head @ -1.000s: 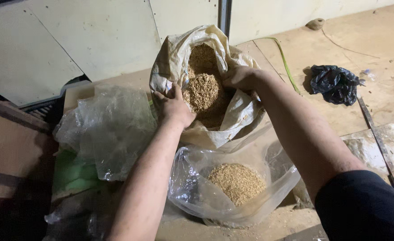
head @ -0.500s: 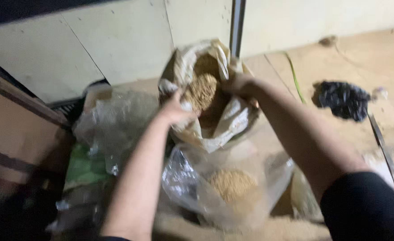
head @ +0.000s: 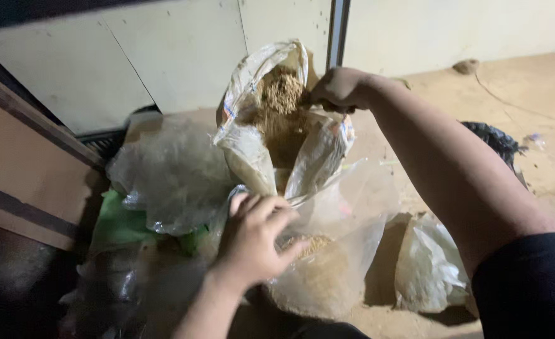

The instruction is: The person scoops grains from a large sack using a green scoop and pours them into a clear plastic bag. The person repeats this action multiple times to fill the bag.

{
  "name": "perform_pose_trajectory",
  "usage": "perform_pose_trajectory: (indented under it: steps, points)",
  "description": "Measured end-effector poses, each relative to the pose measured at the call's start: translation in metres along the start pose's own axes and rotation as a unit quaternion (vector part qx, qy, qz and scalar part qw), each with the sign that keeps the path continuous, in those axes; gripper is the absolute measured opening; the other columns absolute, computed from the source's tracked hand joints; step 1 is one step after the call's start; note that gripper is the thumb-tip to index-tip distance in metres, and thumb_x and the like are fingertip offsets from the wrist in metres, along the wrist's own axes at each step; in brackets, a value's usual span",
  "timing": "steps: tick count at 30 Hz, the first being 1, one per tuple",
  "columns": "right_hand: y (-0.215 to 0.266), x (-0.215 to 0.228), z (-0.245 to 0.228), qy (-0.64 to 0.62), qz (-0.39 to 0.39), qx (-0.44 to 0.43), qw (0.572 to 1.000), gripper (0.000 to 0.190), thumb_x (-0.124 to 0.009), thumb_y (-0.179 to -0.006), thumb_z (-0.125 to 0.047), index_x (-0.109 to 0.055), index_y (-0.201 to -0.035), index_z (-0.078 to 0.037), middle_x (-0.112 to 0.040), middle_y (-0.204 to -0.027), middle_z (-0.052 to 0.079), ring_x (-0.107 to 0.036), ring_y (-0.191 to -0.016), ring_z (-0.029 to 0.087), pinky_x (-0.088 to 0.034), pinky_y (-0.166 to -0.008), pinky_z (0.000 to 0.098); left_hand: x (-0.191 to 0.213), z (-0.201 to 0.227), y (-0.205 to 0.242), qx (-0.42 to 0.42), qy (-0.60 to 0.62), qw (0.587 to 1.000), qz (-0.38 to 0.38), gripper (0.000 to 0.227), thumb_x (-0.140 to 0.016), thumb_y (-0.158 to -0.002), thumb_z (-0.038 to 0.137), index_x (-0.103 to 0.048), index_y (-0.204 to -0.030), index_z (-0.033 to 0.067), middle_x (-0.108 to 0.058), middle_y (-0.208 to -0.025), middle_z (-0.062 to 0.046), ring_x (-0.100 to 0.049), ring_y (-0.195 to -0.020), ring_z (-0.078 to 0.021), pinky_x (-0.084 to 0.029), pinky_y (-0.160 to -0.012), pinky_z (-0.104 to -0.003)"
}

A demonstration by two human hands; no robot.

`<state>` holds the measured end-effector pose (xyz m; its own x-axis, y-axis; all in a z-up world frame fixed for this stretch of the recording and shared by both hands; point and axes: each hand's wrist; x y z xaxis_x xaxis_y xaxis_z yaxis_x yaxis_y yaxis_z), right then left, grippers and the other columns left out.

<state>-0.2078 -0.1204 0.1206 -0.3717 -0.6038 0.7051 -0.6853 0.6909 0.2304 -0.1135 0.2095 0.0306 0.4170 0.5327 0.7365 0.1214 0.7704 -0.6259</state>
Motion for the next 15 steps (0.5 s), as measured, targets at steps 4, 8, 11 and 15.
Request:
perform_pose_trajectory:
  steps: [4, 8, 11, 15]
  points:
    - [0.011, 0.003, -0.006, -0.008, -0.001, 0.013, 1.0, 0.023, -0.059, -0.1, -0.02, -0.081, -0.1, -0.013, -0.057, -0.056, 0.003, -0.038, -0.04, 0.011, -0.032, -0.038, 0.0311, 0.0, 0.027, 0.013, 0.019, -0.02, 1.0, 0.01, 0.048, -0.085, -0.071, 0.045, -0.076, -0.101, 0.009, -0.071, -0.105, -0.006, -0.06, -0.097, -0.0203, -0.033, -0.096, -0.044]
    - [0.015, 0.005, -0.003, -0.011, -0.006, 0.017, 1.0, 0.022, -0.06, -0.099, -0.019, -0.081, -0.105, -0.015, -0.055, -0.056, 0.002, -0.039, -0.041, 0.011, -0.031, -0.039, 0.0305, -0.001, 0.035, 0.017, 0.077, 0.008, 0.993, -0.087, 0.031, -0.083, -0.08, 0.037, -0.08, -0.098, 0.0118, -0.071, -0.089, -0.002, -0.062, -0.089, -0.0199, -0.035, -0.092, -0.044]
    - [0.014, 0.005, 0.006, 0.005, -0.046, 0.068, 0.997, 0.028, -0.057, -0.095, -0.013, -0.082, -0.108, -0.017, -0.057, -0.055, 0.004, -0.042, -0.041, 0.014, -0.034, -0.039, 0.0324, -0.002, 0.034, 0.011, 0.125, 0.003, 0.983, -0.132, 0.01, -0.073, -0.091, 0.022, -0.08, -0.086, 0.0161, -0.075, -0.086, 0.001, -0.065, -0.083, -0.017, -0.037, -0.091, -0.042]
    - [0.014, 0.005, 0.019, 0.138, -0.088, 0.162, 0.973, 0.039, -0.054, -0.088, -0.006, -0.079, -0.115, -0.019, -0.065, -0.061, 0.001, -0.052, -0.044, 0.013, -0.043, -0.041, 0.032, 0.008, 0.034, 0.006, 0.09, 0.018, 0.993, -0.079, 0.009, -0.075, -0.087, 0.021, -0.078, -0.085, 0.0136, -0.074, -0.081, 0.0, -0.067, -0.081, -0.0217, -0.041, -0.084, -0.04]
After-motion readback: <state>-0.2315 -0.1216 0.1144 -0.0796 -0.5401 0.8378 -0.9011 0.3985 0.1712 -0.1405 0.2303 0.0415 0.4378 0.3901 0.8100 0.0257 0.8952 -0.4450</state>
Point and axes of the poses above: each hand's wrist, its own y-axis away from the middle knuckle, its own x-axis out of the back of the hand, z = x × y
